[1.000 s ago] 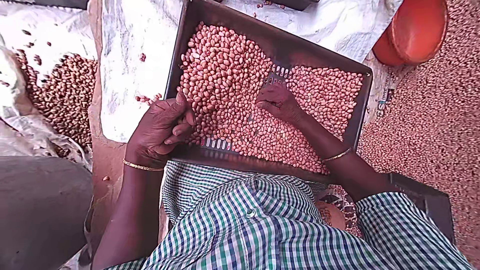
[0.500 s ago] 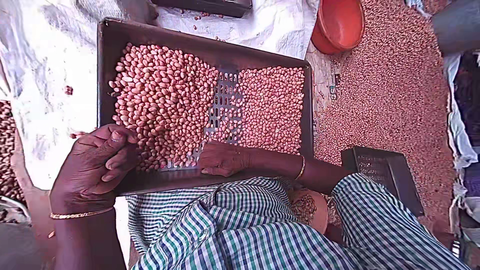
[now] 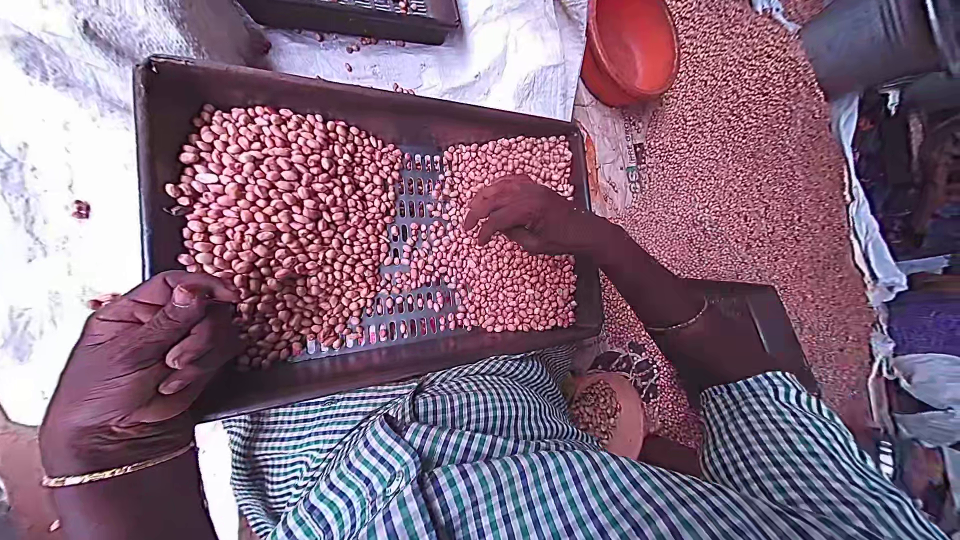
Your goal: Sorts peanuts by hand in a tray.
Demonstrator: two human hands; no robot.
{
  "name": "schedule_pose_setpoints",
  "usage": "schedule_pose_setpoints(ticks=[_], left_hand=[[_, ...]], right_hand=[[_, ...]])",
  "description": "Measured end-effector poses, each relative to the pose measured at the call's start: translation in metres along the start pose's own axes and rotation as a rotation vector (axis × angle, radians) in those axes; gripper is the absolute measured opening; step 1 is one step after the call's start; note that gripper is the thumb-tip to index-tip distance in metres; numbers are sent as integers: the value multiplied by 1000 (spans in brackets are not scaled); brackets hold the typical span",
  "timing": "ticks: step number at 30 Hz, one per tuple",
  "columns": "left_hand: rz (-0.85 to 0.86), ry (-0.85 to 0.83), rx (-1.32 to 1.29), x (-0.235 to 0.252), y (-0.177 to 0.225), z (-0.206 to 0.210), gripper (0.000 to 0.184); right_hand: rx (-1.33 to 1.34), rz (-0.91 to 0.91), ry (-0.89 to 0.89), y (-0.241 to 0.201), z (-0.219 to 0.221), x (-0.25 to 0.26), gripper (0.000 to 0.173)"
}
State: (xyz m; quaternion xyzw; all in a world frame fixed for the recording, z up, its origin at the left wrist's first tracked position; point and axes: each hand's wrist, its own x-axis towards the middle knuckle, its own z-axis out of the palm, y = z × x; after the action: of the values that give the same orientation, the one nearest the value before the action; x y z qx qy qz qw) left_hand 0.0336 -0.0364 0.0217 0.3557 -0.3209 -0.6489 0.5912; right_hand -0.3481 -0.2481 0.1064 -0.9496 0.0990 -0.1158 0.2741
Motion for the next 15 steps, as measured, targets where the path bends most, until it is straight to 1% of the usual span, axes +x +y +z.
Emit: schedule_pose_setpoints(ticks=[2,3,4,5,7,9,11,12,13,15], left_hand=[[-7,8,-5,-1,2,2,20],[-16,32,7,-1,3,3,20],[-27,57,18,-2,2,3,20],[-36,68,33,-2,1,3,20],[-38,66,55,-3,0,0,20],[-27,42,47,-3,-1,-4,20],[-11,25,42,-3,-2,-7,20],[0,20,46,-4,-2,-5,20],[3,15,48,-3,0,-2,21],[-5,6,20,-1,6,4,23]], right_hand=[[175,33,-195,-40,53,1,23],[261,62,-262,-52,73,1,22],[334,110,-307,-59,86,-4,23],[404,186,-339,-64,89,-9,27],[413,307,-362,-68,79,-25,28],[309,395,-449,-71,55,-42,25],[196,427,-503,-67,26,-58,19],[158,436,-464,-64,14,-63,16],[107,442,-356,-64,5,-64,13],[33,496,-54,-68,5,-51,11]])
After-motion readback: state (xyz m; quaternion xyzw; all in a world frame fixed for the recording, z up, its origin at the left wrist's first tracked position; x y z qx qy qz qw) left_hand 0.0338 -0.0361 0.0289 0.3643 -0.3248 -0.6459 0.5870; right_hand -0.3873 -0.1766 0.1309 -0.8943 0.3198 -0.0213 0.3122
